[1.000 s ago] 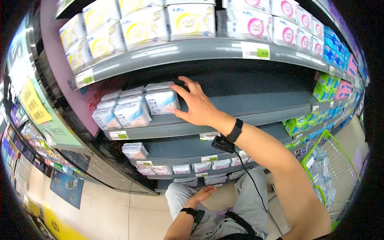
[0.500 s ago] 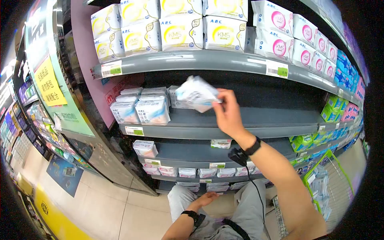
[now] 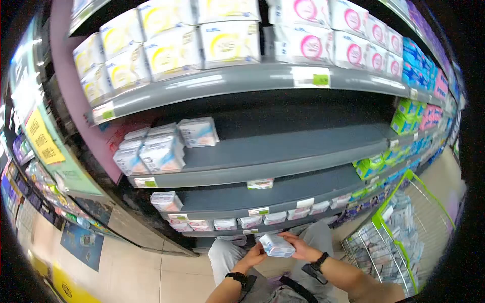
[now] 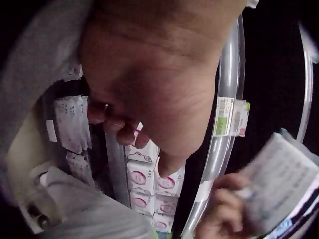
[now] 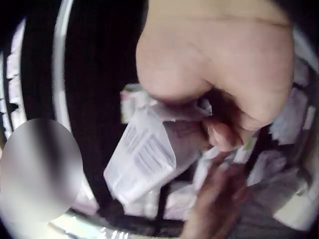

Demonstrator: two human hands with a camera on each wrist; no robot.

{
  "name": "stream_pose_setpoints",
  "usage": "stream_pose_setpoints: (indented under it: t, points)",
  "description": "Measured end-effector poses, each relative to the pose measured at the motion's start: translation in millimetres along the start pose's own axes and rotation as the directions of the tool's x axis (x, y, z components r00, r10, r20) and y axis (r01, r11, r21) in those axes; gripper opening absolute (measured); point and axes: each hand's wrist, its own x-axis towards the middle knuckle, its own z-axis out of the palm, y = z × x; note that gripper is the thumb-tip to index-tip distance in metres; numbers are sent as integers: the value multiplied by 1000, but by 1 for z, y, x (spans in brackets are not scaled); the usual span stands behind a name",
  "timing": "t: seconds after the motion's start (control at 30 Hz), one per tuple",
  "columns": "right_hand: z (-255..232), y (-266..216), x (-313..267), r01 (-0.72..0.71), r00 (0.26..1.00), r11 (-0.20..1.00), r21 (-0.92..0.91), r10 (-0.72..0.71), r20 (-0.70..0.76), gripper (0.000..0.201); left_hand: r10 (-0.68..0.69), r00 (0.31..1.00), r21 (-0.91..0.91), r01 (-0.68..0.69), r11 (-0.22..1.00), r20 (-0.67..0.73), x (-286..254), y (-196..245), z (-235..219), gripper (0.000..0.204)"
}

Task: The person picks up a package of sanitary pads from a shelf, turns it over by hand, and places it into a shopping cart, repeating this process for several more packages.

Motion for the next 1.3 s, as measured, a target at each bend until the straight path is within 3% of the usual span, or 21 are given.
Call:
stream_pose_setpoints:
  t: [0.03, 0.07, 0.13, 0.17, 0.2, 0.3, 0.33, 0.43, 0.53, 0.63, 0.67, 0.77, 0.8, 0.9, 0.93, 1.03, 1.13, 1.23, 1.3]
  points:
    - [-27, 18, 7, -70, 997, 997, -38, 68, -36, 34, 62, 998, -45, -63, 997, -10, -2, 21, 5, 79]
    - [-72, 50, 19, 85, 995, 933, -350, -101, -28, 30, -10, 999, -89, 14, 996, 42, 1, 16, 4, 90]
    - [-97, 60, 30, 264, 960, 714, -649, -257, 108, 30, 14, 999, 71, -11, 997, -37, 0, 47, 14, 94]
    - [-96, 63, 32, 103, 993, 882, -459, -121, -10, 29, 25, 997, 151, -13, 988, -76, -3, 57, 20, 96]
    - [-80, 57, 31, -46, 992, 975, -216, 18, -127, 29, 183, 977, 157, -165, 974, -111, 4, 42, 21, 91]
    - [-71, 55, 26, -208, 925, 978, -32, 186, -331, 28, -54, 995, 1, 54, 999, -88, 10, 39, 16, 80]
    - [-81, 53, 25, -263, 958, 954, -147, 239, -159, 29, -19, 995, 171, 35, 985, -96, 10, 43, 13, 68]
    - [-74, 50, 19, -253, 957, 864, -436, 156, -246, 33, -78, 990, 200, 100, 975, -114, 12, 56, 20, 64]
    - [-77, 55, 33, -220, 934, 922, -318, 104, -343, 40, -131, 969, 93, 153, 984, -208, 16, 37, 21, 62]
    - [-70, 53, 35, 29, 973, 929, -369, -110, -201, 44, -193, 930, 202, 264, 943, -314, 22, 34, 17, 69]
    - [-76, 56, 37, -29, 983, 959, -281, -23, -181, 40, -170, 904, 347, 316, 883, -392, 18, 38, 18, 76]
    - [-68, 56, 40, 25, 999, 799, -600, -40, -11, 39, -260, 849, 160, 368, 916, -460, 24, 7, 9, 77]
    - [-68, 55, 40, 12, 999, 792, -610, -36, -27, 39, -398, 815, -55, 415, 908, -421, 25, 16, 15, 74]
    - [-72, 61, 41, -30, 997, 772, -635, -21, -73, 40, -316, 888, 44, 349, 936, -334, 25, 17, 15, 69]
    - [-77, 62, 45, -28, 995, 707, -707, -44, -84, 41, -303, 896, 98, 350, 931, -326, 25, 11, 13, 66]
    - [-85, 69, 46, 145, 971, 646, -749, -237, -16, 56, -267, 917, 264, 348, 900, -297, 26, -3, 7, 60]
    - [-103, 87, 54, 56, 982, 655, -754, -173, -78, 59, -263, 933, 425, 348, 836, -248, 21, 28, 4, 54]
    - [-111, 97, 58, -71, 980, 562, -824, -113, -161, 53, -112, 970, 439, 200, 876, -218, 14, 12, -6, 47]
    - [-86, 76, 42, -6, 984, 656, -755, -130, -121, 63, -53, 969, 424, 155, 892, -242, 7, -4, -11, 43]
